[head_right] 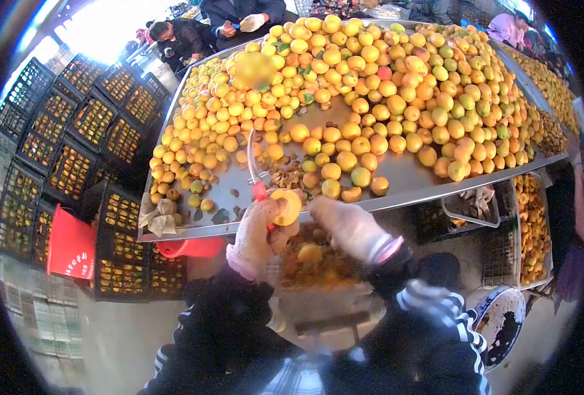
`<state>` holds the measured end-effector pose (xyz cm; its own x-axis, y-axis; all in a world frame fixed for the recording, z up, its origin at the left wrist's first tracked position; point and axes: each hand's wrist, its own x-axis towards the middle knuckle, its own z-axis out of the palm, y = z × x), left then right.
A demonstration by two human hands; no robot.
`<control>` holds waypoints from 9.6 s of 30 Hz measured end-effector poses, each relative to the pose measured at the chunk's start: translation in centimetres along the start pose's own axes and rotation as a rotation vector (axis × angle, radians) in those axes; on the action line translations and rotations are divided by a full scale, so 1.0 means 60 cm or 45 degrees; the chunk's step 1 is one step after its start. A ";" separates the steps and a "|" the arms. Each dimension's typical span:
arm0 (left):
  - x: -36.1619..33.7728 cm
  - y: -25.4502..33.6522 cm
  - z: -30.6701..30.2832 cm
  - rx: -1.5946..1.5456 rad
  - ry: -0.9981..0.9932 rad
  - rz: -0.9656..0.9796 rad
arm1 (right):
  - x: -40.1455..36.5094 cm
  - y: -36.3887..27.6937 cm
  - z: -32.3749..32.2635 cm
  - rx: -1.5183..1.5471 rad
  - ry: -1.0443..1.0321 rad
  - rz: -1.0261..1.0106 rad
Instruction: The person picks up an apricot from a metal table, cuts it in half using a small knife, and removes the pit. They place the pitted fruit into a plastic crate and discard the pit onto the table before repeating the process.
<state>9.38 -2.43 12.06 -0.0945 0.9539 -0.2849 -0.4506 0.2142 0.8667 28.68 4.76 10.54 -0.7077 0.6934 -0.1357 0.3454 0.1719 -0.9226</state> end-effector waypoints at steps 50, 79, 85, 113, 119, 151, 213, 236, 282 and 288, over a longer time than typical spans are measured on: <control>-0.033 -0.033 0.042 0.721 -0.144 0.902 | 0.063 0.030 0.058 1.495 0.323 0.071; -0.005 -0.026 0.056 0.435 0.123 0.683 | 0.069 0.000 0.031 1.960 0.238 -0.266; -0.006 -0.031 0.076 0.243 0.140 0.625 | 0.061 0.001 0.022 1.827 0.188 -0.194; 0.003 -0.029 0.048 0.511 0.215 0.686 | 0.054 0.000 0.025 1.223 0.218 -0.353; 0.027 -0.072 0.059 0.176 0.247 0.660 | 0.074 0.014 0.044 0.972 0.457 -0.157; 0.077 -0.043 0.006 0.403 0.036 0.677 | 0.118 0.063 0.061 1.361 0.408 -0.076; 0.024 -0.007 -0.006 0.378 0.019 0.318 | 0.043 0.086 -0.109 -0.086 0.490 -0.001; 0.033 -0.087 0.037 0.550 -0.129 0.388 | 0.097 -0.003 -0.006 1.764 0.542 -0.042; 0.014 -0.079 0.024 1.428 0.073 0.633 | 0.015 -0.011 -0.011 1.546 -0.045 -0.035; 0.020 -0.083 0.020 1.462 0.093 0.596 | 0.015 -0.011 -0.025 0.336 0.393 -0.454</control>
<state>12.56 -2.08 7.91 -0.1028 0.9821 0.1578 0.6739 -0.0479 0.7373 28.71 6.32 11.57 -0.5251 0.8042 0.2783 -0.0781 0.2801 -0.9568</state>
